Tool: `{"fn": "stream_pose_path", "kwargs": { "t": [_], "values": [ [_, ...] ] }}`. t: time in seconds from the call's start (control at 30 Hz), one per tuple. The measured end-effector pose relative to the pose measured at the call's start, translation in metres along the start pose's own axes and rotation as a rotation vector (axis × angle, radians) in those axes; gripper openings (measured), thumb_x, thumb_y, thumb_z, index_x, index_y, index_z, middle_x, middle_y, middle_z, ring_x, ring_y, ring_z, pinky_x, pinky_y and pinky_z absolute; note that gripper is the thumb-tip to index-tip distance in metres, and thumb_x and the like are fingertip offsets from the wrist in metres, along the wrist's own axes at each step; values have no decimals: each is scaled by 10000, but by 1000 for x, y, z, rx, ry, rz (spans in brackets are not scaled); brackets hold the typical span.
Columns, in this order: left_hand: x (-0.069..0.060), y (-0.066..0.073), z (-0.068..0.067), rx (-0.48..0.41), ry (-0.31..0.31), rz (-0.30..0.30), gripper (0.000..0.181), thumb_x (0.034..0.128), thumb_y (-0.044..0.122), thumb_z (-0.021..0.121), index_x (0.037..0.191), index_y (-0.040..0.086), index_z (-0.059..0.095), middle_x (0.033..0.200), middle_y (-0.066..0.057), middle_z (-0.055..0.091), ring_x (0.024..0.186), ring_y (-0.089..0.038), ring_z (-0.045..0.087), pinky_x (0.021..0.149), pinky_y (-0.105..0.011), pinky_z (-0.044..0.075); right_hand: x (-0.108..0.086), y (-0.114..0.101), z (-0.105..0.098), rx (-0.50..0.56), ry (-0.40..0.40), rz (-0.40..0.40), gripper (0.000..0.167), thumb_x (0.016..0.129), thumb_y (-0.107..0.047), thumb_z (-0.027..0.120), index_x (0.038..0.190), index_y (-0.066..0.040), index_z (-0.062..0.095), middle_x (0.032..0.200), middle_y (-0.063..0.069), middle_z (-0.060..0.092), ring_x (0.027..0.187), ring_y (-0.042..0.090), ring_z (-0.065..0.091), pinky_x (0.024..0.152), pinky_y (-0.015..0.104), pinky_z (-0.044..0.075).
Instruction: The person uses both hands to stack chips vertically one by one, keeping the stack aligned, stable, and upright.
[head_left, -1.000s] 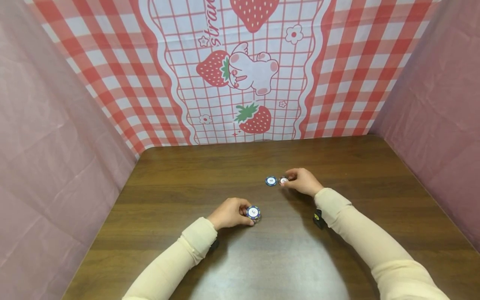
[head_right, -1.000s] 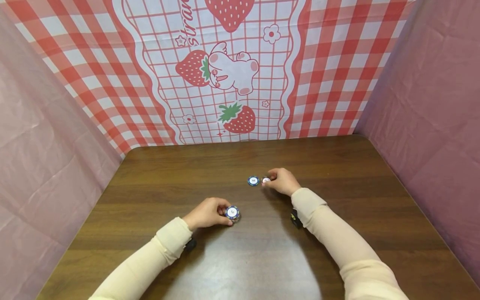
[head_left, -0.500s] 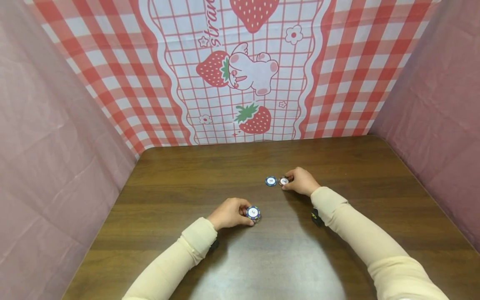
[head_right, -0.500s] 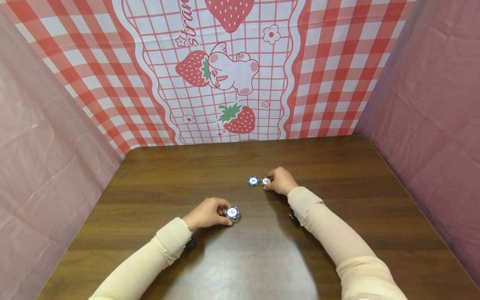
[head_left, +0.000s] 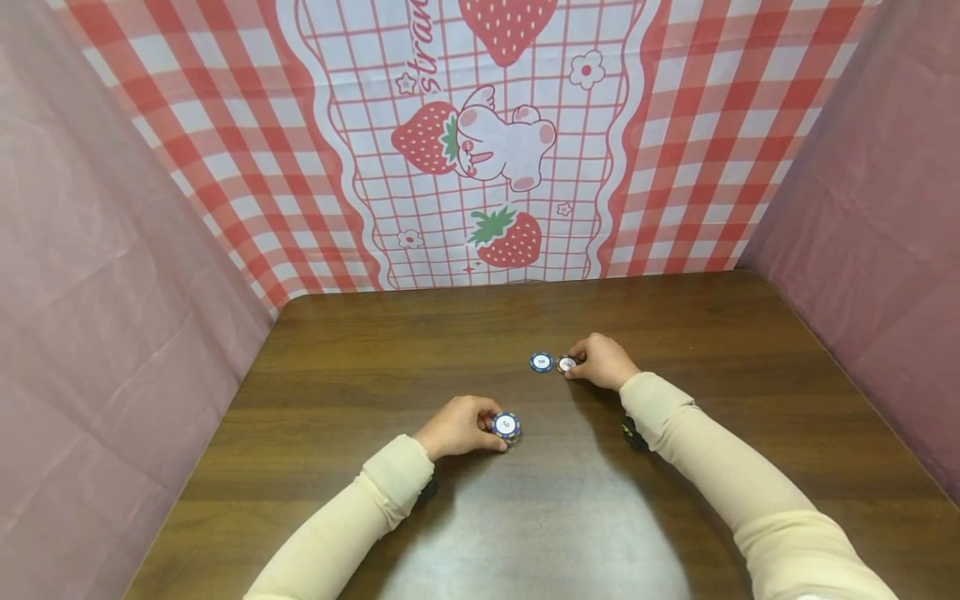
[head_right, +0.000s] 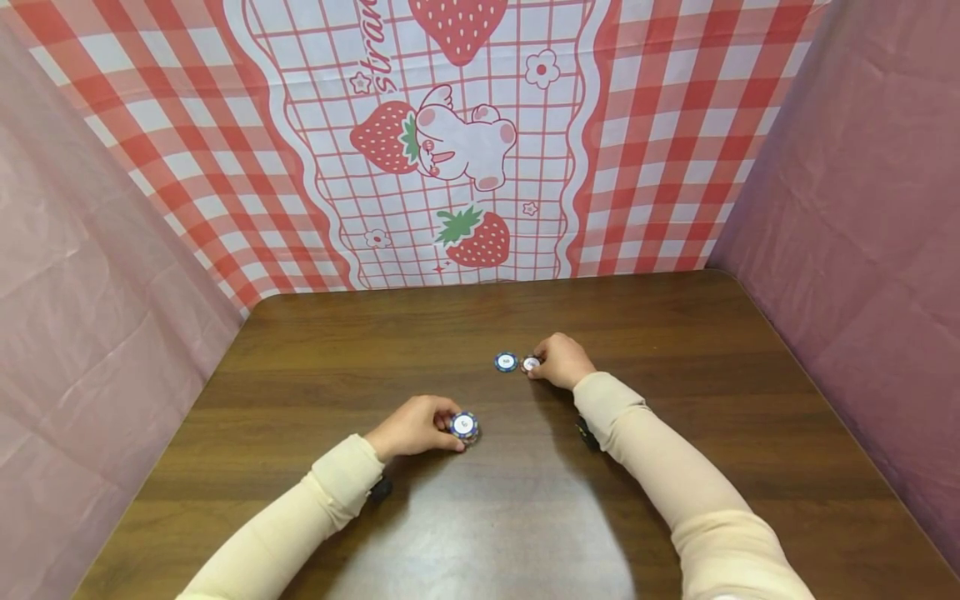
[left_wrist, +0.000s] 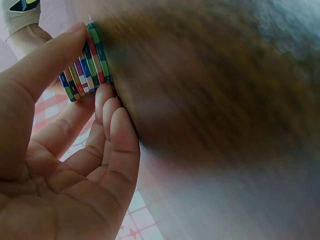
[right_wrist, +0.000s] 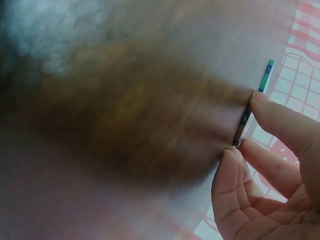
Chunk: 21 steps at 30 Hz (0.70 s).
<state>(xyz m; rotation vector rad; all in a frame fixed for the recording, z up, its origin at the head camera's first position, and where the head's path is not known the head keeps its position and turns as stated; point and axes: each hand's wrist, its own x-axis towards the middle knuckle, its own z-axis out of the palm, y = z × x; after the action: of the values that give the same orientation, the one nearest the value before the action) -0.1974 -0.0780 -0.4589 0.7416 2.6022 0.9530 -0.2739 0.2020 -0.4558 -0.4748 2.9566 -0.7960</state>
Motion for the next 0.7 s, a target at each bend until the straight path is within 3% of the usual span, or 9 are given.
{"fn": "stream_pose_path", "kwargs": {
  "t": [0.27, 0.7],
  "values": [
    [0, 0, 0, -2, 1, 4, 319, 732, 188, 860, 987, 80, 702, 809, 39, 644, 737, -56, 541, 686, -204, 463, -2, -1, -1, -20, -4, -6, 200, 741, -171, 815, 855, -23, 744, 709, 29, 664, 680, 152, 535, 673, 325, 436],
    [0, 0, -1, -1, 4, 9, 315, 728, 190, 863, 975, 80, 701, 793, 44, 640, 724, -50, 537, 675, -200, 457, -9, -3, -7, 28, -51, -4, 212, 783, -214, 799, 867, -29, 737, 786, 45, 695, 738, 155, 575, 721, 336, 471]
  ]
}}
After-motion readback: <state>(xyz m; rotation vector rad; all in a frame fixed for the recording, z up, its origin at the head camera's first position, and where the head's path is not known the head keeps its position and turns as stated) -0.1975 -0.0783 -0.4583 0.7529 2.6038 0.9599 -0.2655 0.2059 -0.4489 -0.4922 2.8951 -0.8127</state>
